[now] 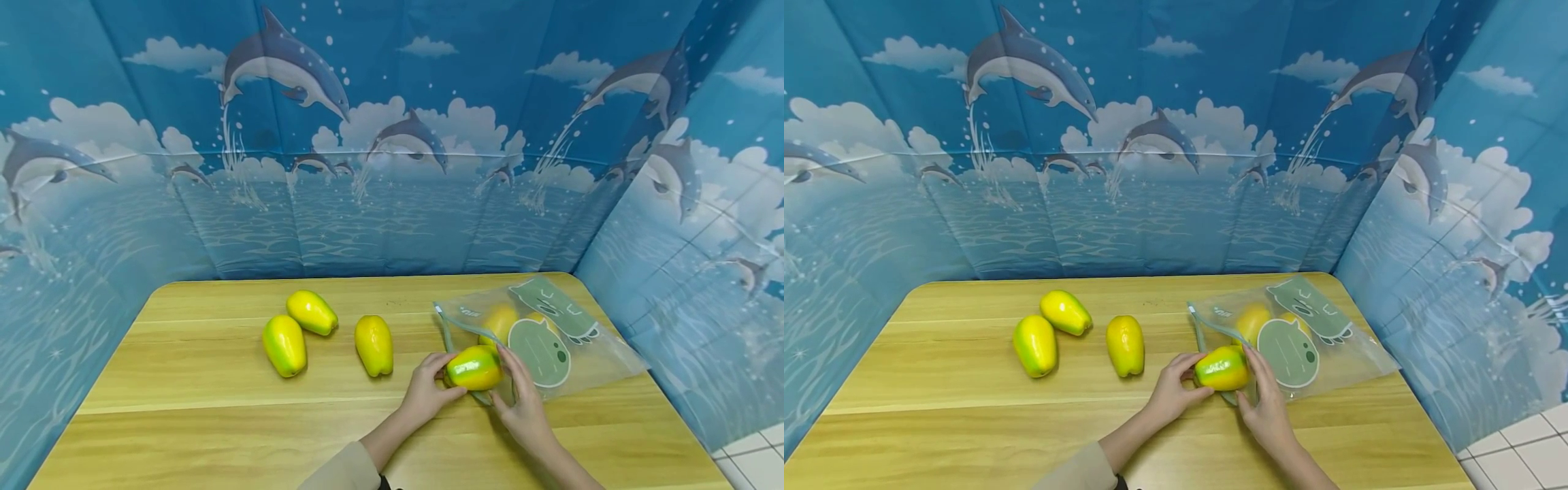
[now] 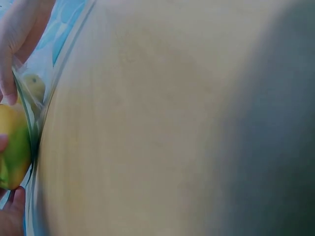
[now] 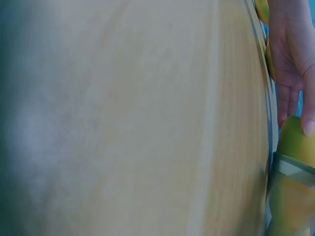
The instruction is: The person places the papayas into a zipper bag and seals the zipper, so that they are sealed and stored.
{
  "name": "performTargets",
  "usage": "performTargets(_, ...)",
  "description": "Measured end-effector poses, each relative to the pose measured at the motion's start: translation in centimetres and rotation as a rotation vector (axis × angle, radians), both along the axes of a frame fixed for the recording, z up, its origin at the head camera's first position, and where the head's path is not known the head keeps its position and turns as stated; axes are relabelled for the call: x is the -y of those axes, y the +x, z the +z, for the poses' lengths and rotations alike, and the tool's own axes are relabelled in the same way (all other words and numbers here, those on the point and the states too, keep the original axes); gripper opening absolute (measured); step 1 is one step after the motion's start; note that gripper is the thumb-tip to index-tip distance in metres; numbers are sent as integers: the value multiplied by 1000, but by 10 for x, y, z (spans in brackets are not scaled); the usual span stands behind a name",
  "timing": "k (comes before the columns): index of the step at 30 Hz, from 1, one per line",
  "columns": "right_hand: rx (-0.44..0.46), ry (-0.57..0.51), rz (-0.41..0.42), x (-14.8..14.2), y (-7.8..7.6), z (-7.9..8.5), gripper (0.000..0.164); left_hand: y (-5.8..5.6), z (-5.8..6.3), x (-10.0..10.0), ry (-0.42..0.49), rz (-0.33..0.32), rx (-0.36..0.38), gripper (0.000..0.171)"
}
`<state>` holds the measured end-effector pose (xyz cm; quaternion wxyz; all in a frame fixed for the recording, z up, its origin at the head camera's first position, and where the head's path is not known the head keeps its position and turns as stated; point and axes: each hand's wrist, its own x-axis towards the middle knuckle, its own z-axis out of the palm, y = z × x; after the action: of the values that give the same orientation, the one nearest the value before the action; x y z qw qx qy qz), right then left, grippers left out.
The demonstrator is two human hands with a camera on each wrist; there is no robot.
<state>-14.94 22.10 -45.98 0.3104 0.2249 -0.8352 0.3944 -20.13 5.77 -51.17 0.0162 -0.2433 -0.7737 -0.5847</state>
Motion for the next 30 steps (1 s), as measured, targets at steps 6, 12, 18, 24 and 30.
performTargets(6,7,1,3,-9,-6,-16,97,-3,2,-6,-20,-11,-8,54)
performTargets(12,20,3,9,-16,-12,-30,99,-7,3,-14,-29,8,-5,53)
performTargets(18,21,-7,28,-17,-11,-30,98,-8,4,-23,-19,23,48,51)
performTargets(24,21,-4,33,-16,-11,-29,98,-7,4,-26,13,-25,90,50)
performTargets(30,29,1,31,-17,-10,-29,98,-6,3,-27,60,-50,126,52)
